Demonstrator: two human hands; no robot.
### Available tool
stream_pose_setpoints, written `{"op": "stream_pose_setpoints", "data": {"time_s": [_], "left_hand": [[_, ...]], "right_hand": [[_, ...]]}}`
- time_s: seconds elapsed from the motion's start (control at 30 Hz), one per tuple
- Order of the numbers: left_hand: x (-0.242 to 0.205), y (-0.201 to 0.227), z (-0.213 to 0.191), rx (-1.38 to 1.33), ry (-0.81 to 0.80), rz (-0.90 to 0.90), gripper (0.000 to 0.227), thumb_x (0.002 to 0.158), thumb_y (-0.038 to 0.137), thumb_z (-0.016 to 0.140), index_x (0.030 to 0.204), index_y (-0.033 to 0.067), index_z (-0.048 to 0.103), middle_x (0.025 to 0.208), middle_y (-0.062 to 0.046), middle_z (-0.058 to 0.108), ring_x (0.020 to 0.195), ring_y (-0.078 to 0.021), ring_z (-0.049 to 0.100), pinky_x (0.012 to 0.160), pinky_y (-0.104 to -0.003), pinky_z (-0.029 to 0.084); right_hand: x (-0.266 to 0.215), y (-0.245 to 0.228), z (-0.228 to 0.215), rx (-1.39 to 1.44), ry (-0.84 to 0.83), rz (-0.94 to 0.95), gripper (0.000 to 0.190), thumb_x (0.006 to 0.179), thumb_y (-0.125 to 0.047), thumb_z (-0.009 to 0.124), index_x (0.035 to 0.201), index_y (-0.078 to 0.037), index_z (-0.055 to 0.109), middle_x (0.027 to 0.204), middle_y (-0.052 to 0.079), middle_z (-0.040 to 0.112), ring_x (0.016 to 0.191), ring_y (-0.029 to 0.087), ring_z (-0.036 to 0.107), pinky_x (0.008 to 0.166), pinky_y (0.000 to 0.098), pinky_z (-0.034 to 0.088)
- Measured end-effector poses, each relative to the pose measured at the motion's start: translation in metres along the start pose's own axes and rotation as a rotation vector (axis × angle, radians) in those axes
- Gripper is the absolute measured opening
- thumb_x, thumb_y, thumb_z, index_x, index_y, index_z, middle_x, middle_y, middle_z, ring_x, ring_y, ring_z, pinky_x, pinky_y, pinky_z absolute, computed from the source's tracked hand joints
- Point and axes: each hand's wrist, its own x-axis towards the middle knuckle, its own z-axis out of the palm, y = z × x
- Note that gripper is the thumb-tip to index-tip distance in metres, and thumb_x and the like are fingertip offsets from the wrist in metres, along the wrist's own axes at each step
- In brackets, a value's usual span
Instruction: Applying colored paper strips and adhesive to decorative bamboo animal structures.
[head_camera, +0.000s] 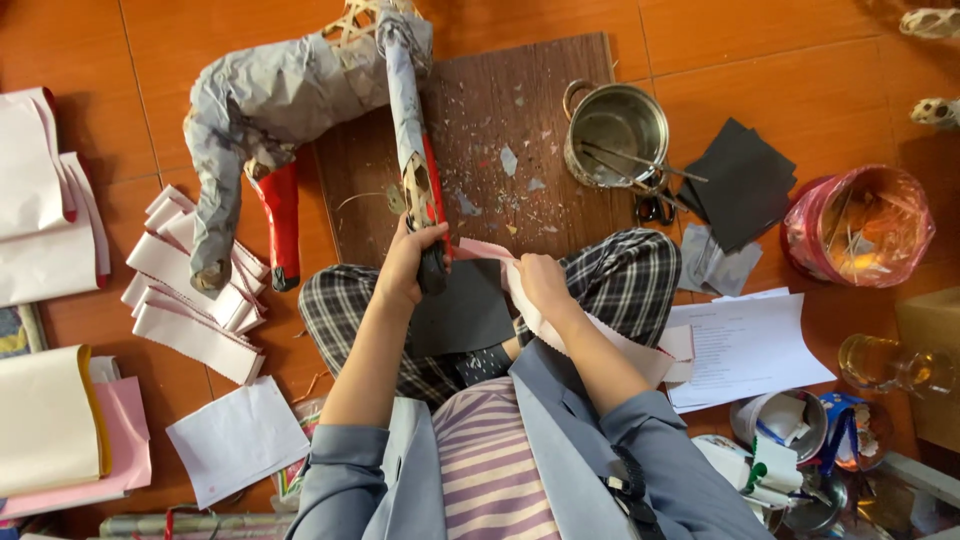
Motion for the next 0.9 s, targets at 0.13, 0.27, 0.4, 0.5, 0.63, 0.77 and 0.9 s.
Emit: {"op": "stream_pose_setpoints", "data": {"time_s": [0.13,0.27,0.4,0.5,0.63,0.77,0.9], "left_hand": [[-0.008,0.005,0.005,0.012,0.016,-0.006,0.045,0.092,0.009,0.068,0.130,0.0117,0.045,0.076,-0.010,0.060,0.053,-0.0187,0.060,0.046,-0.036,0.051],[-0.008,-0.003,0.003,0.007,0.021,-0.031,0.043,0.090,0.009,0.069,0.126,0.0122,0.044,0.073,-0.009,0.060,0.052,-0.0191,0.059,0.045,-0.036,0.050],[-0.004,-0.015,-0.001,-0.011,-0.014,-0.020,0.042,0.089,0.008,0.070,0.122,0.0117,0.044,0.071,-0.009,0.059,0.051,-0.0201,0.059,0.044,-0.037,0.050],[-0.002,-0.016,-0.001,-0.007,-0.022,-0.023,0.042,0.089,0.009,0.070,0.122,0.0130,0.044,0.070,-0.009,0.059,0.051,-0.0198,0.059,0.044,-0.036,0.049],[-0.002,-0.014,0.004,0.008,-0.022,-0.016,0.042,0.089,0.011,0.069,0.123,0.0141,0.044,0.070,-0.009,0.059,0.050,-0.0198,0.058,0.044,-0.036,0.049],[-0.004,-0.014,0.002,0.017,-0.013,-0.025,0.041,0.091,0.013,0.069,0.123,0.0139,0.045,0.072,-0.008,0.059,0.051,-0.0192,0.058,0.045,-0.036,0.049],[-0.011,-0.008,0.006,0.029,0.010,-0.052,0.041,0.090,0.015,0.070,0.123,0.0137,0.045,0.075,-0.007,0.059,0.052,-0.0187,0.058,0.045,-0.035,0.049]], "right_hand": [[0.006,-0.002,-0.012,-0.047,-0.075,0.068,0.033,0.100,-0.027,0.061,0.084,-0.001,0.072,0.084,0.025,0.069,0.085,0.046,0.067,0.077,0.0562,0.052],[0.019,0.018,-0.022,-0.125,0.228,-0.125,0.017,0.085,-0.005,0.056,0.087,-0.004,0.073,0.095,0.019,0.069,0.095,0.041,0.066,0.082,0.0506,0.053],[0.033,0.011,-0.090,0.053,0.245,-0.004,0.018,0.090,-0.007,0.061,0.100,-0.010,0.076,0.096,0.019,0.067,0.091,0.042,0.065,0.078,0.0519,0.052],[0.054,0.019,-0.145,0.027,0.278,0.010,0.007,0.083,-0.013,0.075,0.083,-0.007,0.072,0.093,0.020,0.064,0.088,0.041,0.066,0.079,0.0502,0.053],[0.086,0.039,-0.203,-0.117,0.482,-0.063,0.011,0.088,-0.012,0.073,0.086,-0.002,0.070,0.095,0.022,0.062,0.089,0.044,0.063,0.080,0.0520,0.052],[0.111,0.055,-0.202,-0.380,0.579,0.060,0.010,0.091,-0.005,0.064,0.097,-0.001,0.071,0.104,0.022,0.062,0.094,0.044,0.065,0.080,0.0518,0.054],[0.116,0.065,-0.153,-0.200,0.239,0.127,0.019,0.091,-0.012,0.063,0.100,0.002,0.071,0.108,0.026,0.063,0.096,0.045,0.067,0.086,0.0534,0.054]]}}
